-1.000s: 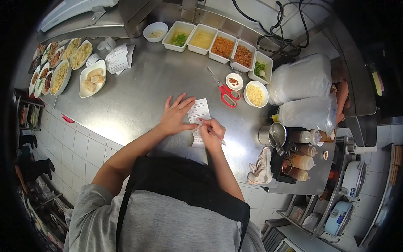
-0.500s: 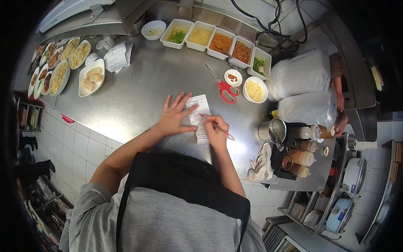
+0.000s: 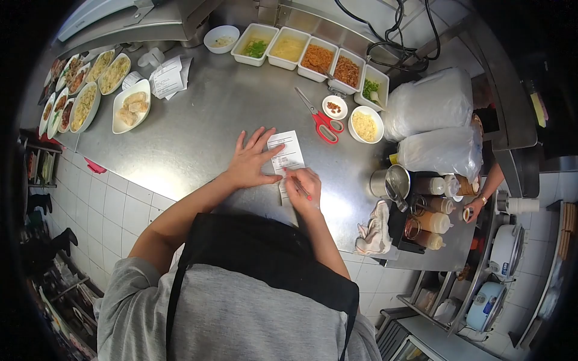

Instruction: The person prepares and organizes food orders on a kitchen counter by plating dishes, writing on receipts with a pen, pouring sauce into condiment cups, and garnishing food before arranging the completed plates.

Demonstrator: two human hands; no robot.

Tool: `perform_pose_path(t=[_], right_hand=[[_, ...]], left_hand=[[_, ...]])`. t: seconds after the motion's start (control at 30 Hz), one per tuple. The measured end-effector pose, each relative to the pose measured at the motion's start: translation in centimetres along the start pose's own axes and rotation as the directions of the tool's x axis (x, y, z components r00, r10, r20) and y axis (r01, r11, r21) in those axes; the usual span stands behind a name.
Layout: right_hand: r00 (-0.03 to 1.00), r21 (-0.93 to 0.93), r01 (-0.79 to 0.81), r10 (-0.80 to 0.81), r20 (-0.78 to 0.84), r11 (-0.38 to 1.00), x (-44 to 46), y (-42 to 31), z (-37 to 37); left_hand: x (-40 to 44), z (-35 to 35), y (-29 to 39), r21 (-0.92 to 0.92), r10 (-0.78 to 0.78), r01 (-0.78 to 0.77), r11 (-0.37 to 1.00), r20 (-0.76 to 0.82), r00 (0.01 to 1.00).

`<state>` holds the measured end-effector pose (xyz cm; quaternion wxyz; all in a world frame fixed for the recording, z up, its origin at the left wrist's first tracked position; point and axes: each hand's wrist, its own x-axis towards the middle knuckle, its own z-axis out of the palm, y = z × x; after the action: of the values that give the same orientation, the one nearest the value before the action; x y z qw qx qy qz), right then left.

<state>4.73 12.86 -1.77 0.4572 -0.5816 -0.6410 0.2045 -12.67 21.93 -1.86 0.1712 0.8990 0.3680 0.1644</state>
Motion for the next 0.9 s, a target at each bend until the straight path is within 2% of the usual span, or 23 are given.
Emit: perform_pose_path(t=[0.07, 0.1, 0.17, 0.2, 0.23, 0.27, 0.33, 0.47, 0.57, 0.6, 0.63, 0.67, 0.77, 0.83, 0.9], right_hand=[[0.992, -0.160, 0.018, -0.037, -0.121, 0.987, -0.1, 0.0, -0.9], [0.992, -0.160, 0.020, -0.040, -0.122, 0.987, -0.2, -0.1, -1.2], [0.984, -0.061, -0.113, 0.103, -0.147, 0.992, -0.6, -0.3, -1.7], [0.993, -0.124, 0.020, -0.034, -0.109, 0.992, -0.6, 0.3, -1.7], [0.993, -0.128, 0.017, -0.032, -0.113, 0.992, -0.9, 0.5, -1.8], [0.998, -0.225, 0.037, -0.048, -0.043, 0.974, -1.3, 0.5, -1.7], [0.999, -0.354, 0.043, -0.030, 0.043, 0.934, -1.7, 0.8, -1.5], [0.999, -0.356, 0.053, -0.047, 0.025, 0.933, -0.9, 0.9, -1.2], [0.999, -0.273, 0.033, -0.041, -0.026, 0.961, -0.5, 0.9, -1.7], [0.993, -0.003, -0.083, 0.083, -0.082, 0.997, -1.1, 1.3, -1.6], [0.970, 0.273, -0.187, 0.221, -0.098, 0.944, -1.6, 0.9, -1.5], [0.925, 0.454, -0.338, 0.380, -0.002, 0.824, -1.8, -0.3, -1.8], [0.895, 0.458, -0.420, 0.441, 0.066, 0.783, -3.7, 0.2, -0.1], [0.900, 0.426, -0.406, 0.434, 0.036, 0.808, -4.2, 0.8, 0.2], [0.957, 0.176, -0.289, 0.282, 0.068, 0.941, -4.2, 1.3, 0.4]], left_hand=[[0.0, -0.1, 0.1, -0.007, -0.001, 0.001, 1.000, 0.001, 1.000], [0.0, -0.1, 0.1, 0.001, -0.005, 0.005, 1.000, 0.007, 1.000], [0.0, 0.1, 0.1, 0.006, -0.006, 0.005, 1.000, 0.017, 1.000], [0.0, 0.2, 0.0, -0.007, -0.002, 0.001, 1.000, -0.028, 1.000], [0.0, 0.4, -0.1, -0.022, 0.002, -0.004, 1.000, -0.074, 0.997], [0.0, 0.9, -0.4, -0.026, 0.008, -0.010, 1.000, -0.073, 0.997], [0.0, 1.3, -0.7, 0.115, 0.043, -0.034, 0.993, -0.078, 0.996], [0.0, 0.4, 0.2, 0.053, 0.000, 0.003, 0.999, -0.050, 0.999], [0.3, 0.1, 0.4, 0.043, -0.023, 0.024, 0.999, -0.032, 0.999], [0.3, 0.1, 0.5, 0.043, -0.027, 0.029, 0.999, -0.036, 0.999], [0.2, 0.1, 0.5, 0.041, -0.034, 0.035, 0.999, -0.034, 0.999], [0.2, 0.1, 0.4, 0.042, -0.034, 0.035, 0.998, -0.033, 0.999], [0.3, 0.2, 0.5, 0.025, -0.029, 0.031, 0.999, -0.044, 0.999], [0.2, 0.2, 0.5, 0.032, -0.035, 0.036, 0.999, -0.036, 0.999], [0.2, 0.2, 0.5, 0.033, -0.034, 0.035, 0.999, -0.038, 0.999]])
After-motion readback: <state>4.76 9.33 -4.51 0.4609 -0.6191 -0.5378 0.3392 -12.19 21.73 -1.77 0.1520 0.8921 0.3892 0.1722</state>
